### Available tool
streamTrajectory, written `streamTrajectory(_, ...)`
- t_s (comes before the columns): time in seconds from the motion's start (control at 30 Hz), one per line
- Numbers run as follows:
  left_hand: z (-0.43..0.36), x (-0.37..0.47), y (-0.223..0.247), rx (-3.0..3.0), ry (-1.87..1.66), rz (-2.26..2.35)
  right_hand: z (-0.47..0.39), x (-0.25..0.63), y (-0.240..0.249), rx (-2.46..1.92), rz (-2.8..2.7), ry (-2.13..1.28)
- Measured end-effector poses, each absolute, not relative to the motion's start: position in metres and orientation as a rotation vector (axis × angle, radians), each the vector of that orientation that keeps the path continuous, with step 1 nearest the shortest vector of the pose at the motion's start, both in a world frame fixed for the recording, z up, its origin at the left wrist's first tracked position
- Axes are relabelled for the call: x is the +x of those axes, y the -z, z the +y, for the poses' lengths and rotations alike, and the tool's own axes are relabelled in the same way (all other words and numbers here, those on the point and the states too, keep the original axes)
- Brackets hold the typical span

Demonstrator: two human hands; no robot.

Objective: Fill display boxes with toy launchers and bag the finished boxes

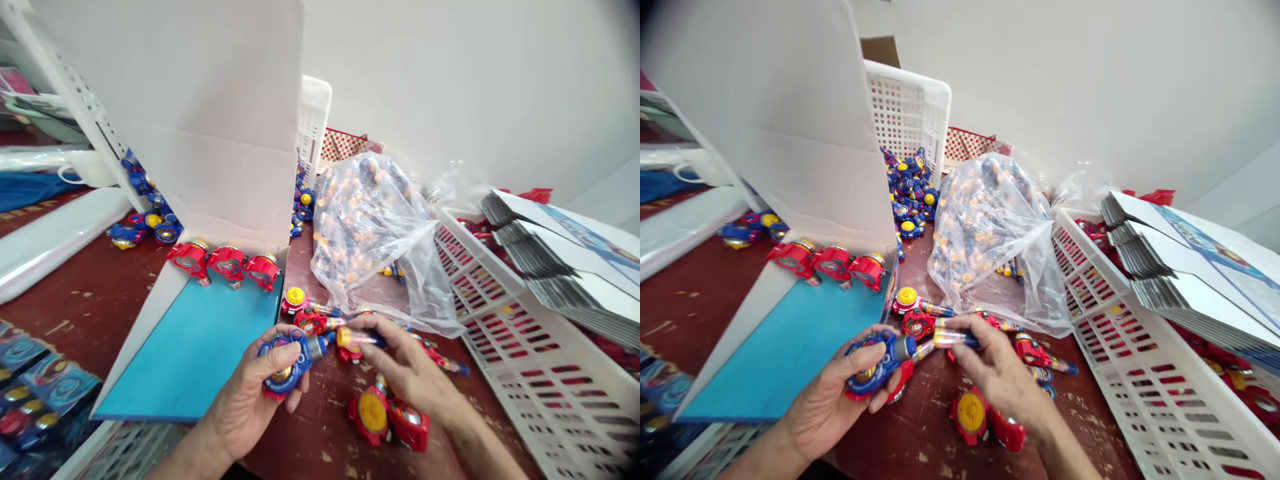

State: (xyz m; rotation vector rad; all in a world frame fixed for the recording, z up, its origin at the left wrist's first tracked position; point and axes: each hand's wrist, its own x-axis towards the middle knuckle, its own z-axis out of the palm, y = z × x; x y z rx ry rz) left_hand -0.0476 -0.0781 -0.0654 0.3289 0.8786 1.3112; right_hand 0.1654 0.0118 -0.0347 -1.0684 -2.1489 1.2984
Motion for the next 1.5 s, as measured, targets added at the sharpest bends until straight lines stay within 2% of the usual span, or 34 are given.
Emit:
streamTrajectory(0.07, -0.082, -0.045, 0.065, 0.340, -1.282, 0.864, -0.011, 0.156, 0.037, -0.992, -2.179, -1.325)
streamTrajectory(0.37, -0.097, -0.056, 0.060, 0.531, -1.103, 0.979, -0.036, 0.156, 0.038, -0.684, -2.369, -0.887)
streamTrajectory(0.43, -0.100, -0.059, 0.058, 0.627, -1.077, 1.000, -0.041, 0.153, 0.036, -0.684, -2.352, -0.904)
streamTrajectory(0.5, -0.103, -0.063, 0.053, 0.804, -1.070, 1.027, -0.046, 0.150, 0.035, -0.750, -2.277, -1.098)
streamTrajectory(0.63, -0.107, -0.071, 0.041, 1.284, -1.061, 1.185, -0.050, 0.145, 0.040, -0.996, -1.891, -1.830)
streamTrajectory(0.7, -0.106, -0.075, 0.037, 1.345, -1.021, 1.233, -0.050, 0.145, 0.041, -1.075, -1.760, -2.049)
streamTrajectory(0.77, -0.104, -0.079, 0.035, 1.265, -0.996, 1.231, -0.049, 0.144, 0.040, -1.049, -1.888, -1.925)
streamTrajectory(0.87, -0.103, -0.082, 0.036, 1.076, -1.052, 1.197, -0.049, 0.144, 0.036, -0.930, -2.248, -1.368)
streamTrajectory(0.9, -0.104, -0.082, 0.037, 1.062, -1.087, 1.195, -0.048, 0.144, 0.036, -0.934, -2.285, -1.280)
streamTrajectory(1.07, -0.106, -0.077, 0.042, 1.257, -1.095, 1.255, -0.035, 0.146, 0.038, -1.039, -2.134, -1.667)
streamTrajectory(1.2, -0.106, -0.067, 0.053, 1.026, -1.113, 1.310, -0.022, 0.150, 0.039, -0.922, -2.244, -1.427)
streamTrajectory(1.27, -0.107, -0.058, 0.060, 0.999, -1.181, 1.325, -0.017, 0.154, 0.043, -0.921, -2.211, -1.489)
streamTrajectory(1.4, -0.109, -0.036, 0.077, 1.468, -1.330, 1.399, 0.004, 0.166, 0.048, -0.963, -2.195, -1.672)
streamTrajectory(1.5, -0.108, -0.016, 0.094, 1.866, -1.314, 1.403, 0.036, 0.175, 0.047, -1.145, -2.214, -1.367)
